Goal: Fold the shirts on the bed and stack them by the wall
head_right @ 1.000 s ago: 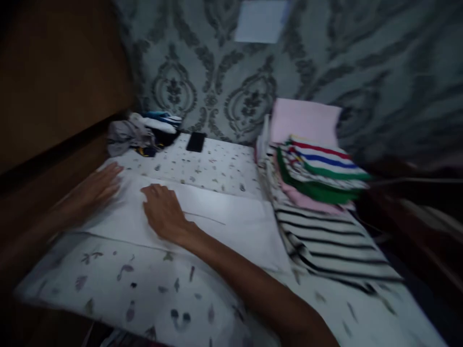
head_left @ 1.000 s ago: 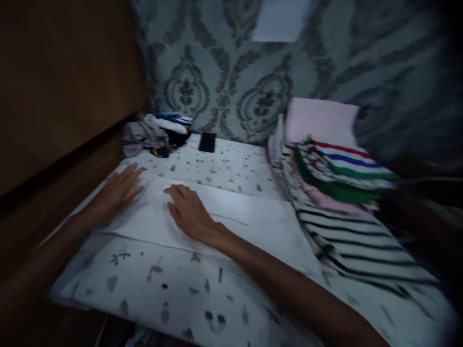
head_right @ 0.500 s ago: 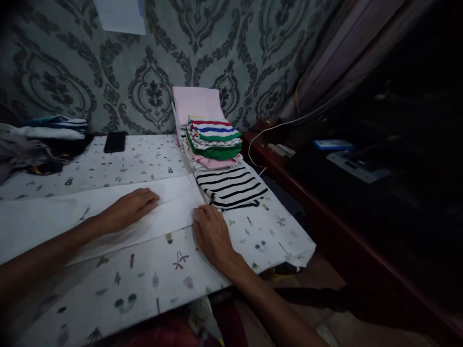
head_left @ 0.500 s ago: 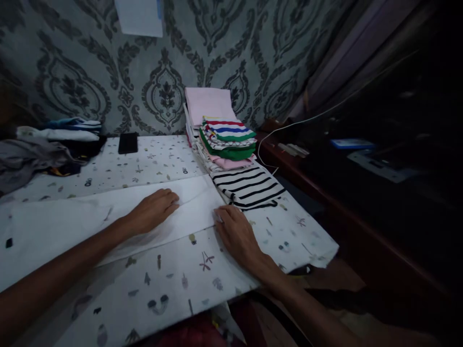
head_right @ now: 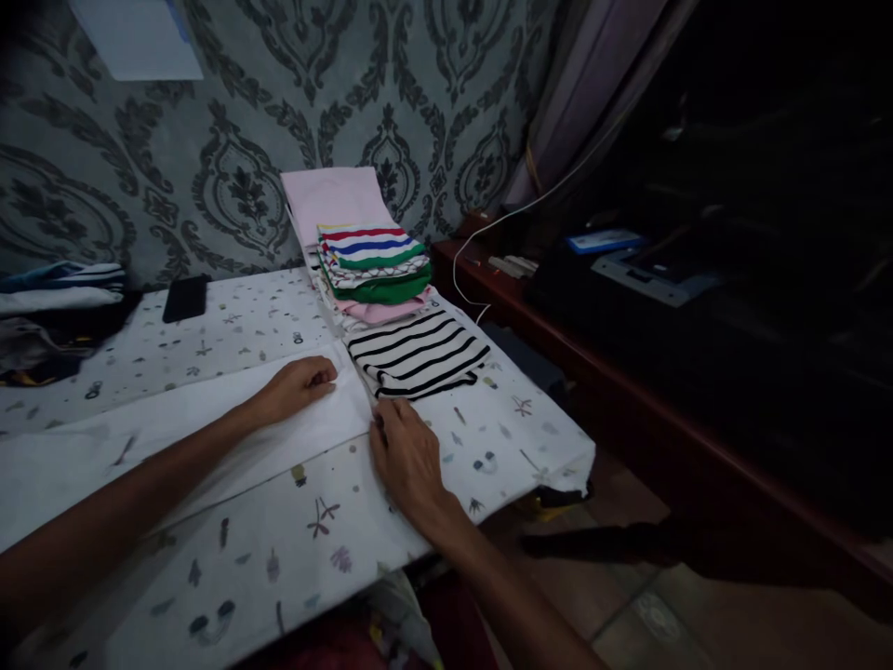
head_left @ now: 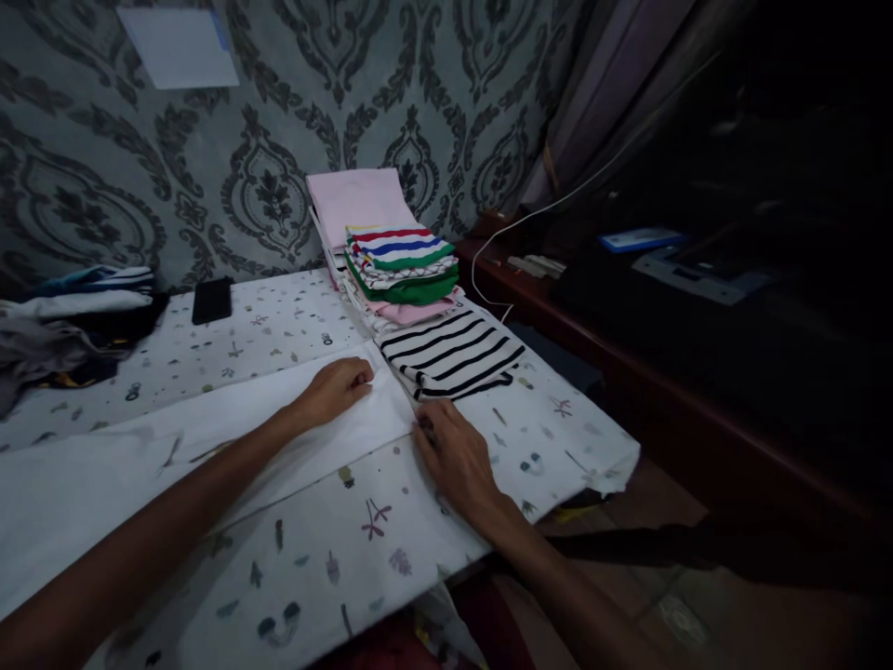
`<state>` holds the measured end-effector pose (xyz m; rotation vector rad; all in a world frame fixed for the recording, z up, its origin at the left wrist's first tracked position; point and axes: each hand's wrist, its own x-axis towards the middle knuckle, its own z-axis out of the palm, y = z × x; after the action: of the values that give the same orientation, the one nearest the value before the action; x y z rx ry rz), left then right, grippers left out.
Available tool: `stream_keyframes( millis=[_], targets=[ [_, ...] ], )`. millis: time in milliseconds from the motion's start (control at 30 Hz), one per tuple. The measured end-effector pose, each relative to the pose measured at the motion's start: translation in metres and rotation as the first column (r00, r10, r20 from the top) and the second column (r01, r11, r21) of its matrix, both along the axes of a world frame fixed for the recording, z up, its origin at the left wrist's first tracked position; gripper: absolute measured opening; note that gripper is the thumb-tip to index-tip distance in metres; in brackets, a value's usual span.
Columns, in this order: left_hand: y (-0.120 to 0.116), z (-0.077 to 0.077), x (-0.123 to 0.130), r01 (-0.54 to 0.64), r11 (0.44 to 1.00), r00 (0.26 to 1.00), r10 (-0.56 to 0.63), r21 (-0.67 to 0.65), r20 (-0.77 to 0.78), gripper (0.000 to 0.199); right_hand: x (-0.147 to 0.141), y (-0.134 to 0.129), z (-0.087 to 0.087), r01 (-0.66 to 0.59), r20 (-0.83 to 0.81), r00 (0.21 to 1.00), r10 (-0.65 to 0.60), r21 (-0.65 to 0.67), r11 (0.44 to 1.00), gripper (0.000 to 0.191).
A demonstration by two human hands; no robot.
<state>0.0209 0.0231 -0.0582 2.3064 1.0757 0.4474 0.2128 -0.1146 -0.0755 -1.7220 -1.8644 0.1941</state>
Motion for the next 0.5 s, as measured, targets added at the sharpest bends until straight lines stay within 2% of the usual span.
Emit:
stream_keyframes(
  millis=[133, 200, 333, 500],
  targets=[
    [0.008, 0.003, 0.003, 0.056, 0.984, 0.993, -0.038, -0.170, 0.107, 0.013, 0.004, -0.001, 0.005, -0.004, -0.162, 0.987, 0.005, 0.008, 1.000, 0.010],
    [0.009, 0.003, 0.005, 0.074, 0.975, 0.989, -0.044, -0.210, 0.143, 0.015, 0.007, -0.001, 0.007, 0.002, -0.233, 0.973, 0.000, 0.007, 1.000, 0.010],
    [0.003, -0.002, 0.011, 0.028, 0.999, 0.999, -0.026, -0.039, 0.040, 0.010, 0.009, -0.001, 0.006, 0.001, -0.254, 0.967, -0.003, -0.008, 1.000, 0.011],
    [0.002, -0.007, 0.009, 0.002, 0.990, 1.000, -0.001, 0.141, -0.007, 0.011, 0.010, -0.004, 0.007, -0.010, -0.233, 0.973, 0.006, -0.015, 1.000, 0.011]
  ],
)
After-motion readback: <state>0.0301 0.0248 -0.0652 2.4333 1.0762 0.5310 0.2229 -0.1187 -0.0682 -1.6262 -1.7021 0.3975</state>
